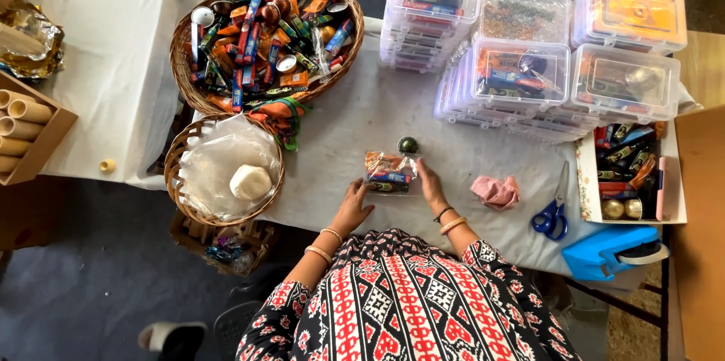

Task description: The person picks small packaged items and ornaments from a basket, wraps them together in clear plastic film, and places the wrapped bundles into small plastic storage containers on the table. They repeat the wrapping cycle and open a container lid to store the finished bundles.

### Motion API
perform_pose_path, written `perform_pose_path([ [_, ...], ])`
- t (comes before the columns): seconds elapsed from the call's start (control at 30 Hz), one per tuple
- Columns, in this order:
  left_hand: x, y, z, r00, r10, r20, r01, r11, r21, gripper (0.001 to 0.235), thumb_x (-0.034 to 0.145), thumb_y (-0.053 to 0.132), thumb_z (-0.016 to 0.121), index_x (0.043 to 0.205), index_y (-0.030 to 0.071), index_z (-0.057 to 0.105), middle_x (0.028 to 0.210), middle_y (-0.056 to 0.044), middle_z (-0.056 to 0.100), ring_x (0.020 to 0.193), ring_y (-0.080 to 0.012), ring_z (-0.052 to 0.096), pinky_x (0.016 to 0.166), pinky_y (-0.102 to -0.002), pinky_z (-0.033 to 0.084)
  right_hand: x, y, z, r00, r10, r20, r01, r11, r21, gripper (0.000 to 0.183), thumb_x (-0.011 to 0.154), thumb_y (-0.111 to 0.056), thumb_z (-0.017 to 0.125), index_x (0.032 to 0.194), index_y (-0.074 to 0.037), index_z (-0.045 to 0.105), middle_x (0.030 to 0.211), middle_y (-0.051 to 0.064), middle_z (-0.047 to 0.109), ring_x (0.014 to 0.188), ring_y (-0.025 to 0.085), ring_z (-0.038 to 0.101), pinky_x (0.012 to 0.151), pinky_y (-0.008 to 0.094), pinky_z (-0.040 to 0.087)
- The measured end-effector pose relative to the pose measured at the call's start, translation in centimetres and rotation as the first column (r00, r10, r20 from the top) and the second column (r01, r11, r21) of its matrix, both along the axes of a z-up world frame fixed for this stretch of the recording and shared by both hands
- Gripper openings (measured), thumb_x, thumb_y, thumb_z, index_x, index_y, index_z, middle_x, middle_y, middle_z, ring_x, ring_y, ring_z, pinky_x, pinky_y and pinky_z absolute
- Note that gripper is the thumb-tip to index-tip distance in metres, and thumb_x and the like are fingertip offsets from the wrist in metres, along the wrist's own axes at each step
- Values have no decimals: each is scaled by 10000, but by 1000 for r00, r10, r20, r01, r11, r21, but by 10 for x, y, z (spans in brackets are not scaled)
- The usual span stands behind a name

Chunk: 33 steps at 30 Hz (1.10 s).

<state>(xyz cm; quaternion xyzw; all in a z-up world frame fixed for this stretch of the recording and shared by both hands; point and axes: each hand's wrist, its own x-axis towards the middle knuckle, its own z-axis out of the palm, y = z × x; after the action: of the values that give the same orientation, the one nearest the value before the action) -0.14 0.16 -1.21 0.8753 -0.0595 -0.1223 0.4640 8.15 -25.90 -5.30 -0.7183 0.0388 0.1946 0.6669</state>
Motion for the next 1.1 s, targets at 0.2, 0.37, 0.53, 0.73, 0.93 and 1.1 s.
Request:
perform_pose_path([
  [0.2,-1,5,-1,1000,-21,-17,20,999,-31,690,788,93,795,1406,151,494,1525,-258,371,1412,-452,376,1161,-465,366,35,-26,-7,932,-234,277,313,904,-292,264,1092,-214,527,1210,-38,685,1166,154,694,1052,275,653,960,375,516],
  [0.37,-2,10,-5,999,-23,-23,21,997,-71,677,777,95,800,1387,179,518,1535,-225,377,1434,-429,364,1166,-459,370,67,-8,54,725,531,438,-11,646,-764,716,820,131,527,1428,-245,575,1457,98,535,1187,330,558,1055,422,472],
  [0.53,-2,11,-5,999,-27,-18,26,997,-79,666,786,96,800,1382,179,514,1536,-219,379,1433,-430,366,1170,-457,369,74,-7,78,664,669,333,-109,527,-843,652,790,67,642,1362,-231,555,1430,75,522,1174,328,545,1011,450,471],
  [0.73,-1,11,-2,999,-22,-25,20,997,-81,664,781,87,798,1376,177,518,1530,-218,382,1434,-427,357,1169,-458,364,53,-48,66,812,471,344,-30,623,-782,560,730,-95,844,1197,-66,538,1232,134,554,1141,383,533,975,475,485],
  [0.93,0,11,-8,1000,-18,7,18,998,-62,661,774,90,808,1366,173,526,1505,-213,401,1421,-424,363,1167,-466,360,2,-61,42,871,191,452,133,794,-593,585,690,-101,900,1179,-63,580,1142,127,580,989,316,600,864,417,533],
  [1.1,4,9,-11,1000,-7,21,8,999,-35,655,760,94,821,1347,170,539,1482,-200,421,1403,-419,380,1165,-469,361,-14,-24,51,907,64,415,136,890,-435,583,705,-74,898,1218,-77,622,1123,84,591,837,205,644,717,327,572],
])
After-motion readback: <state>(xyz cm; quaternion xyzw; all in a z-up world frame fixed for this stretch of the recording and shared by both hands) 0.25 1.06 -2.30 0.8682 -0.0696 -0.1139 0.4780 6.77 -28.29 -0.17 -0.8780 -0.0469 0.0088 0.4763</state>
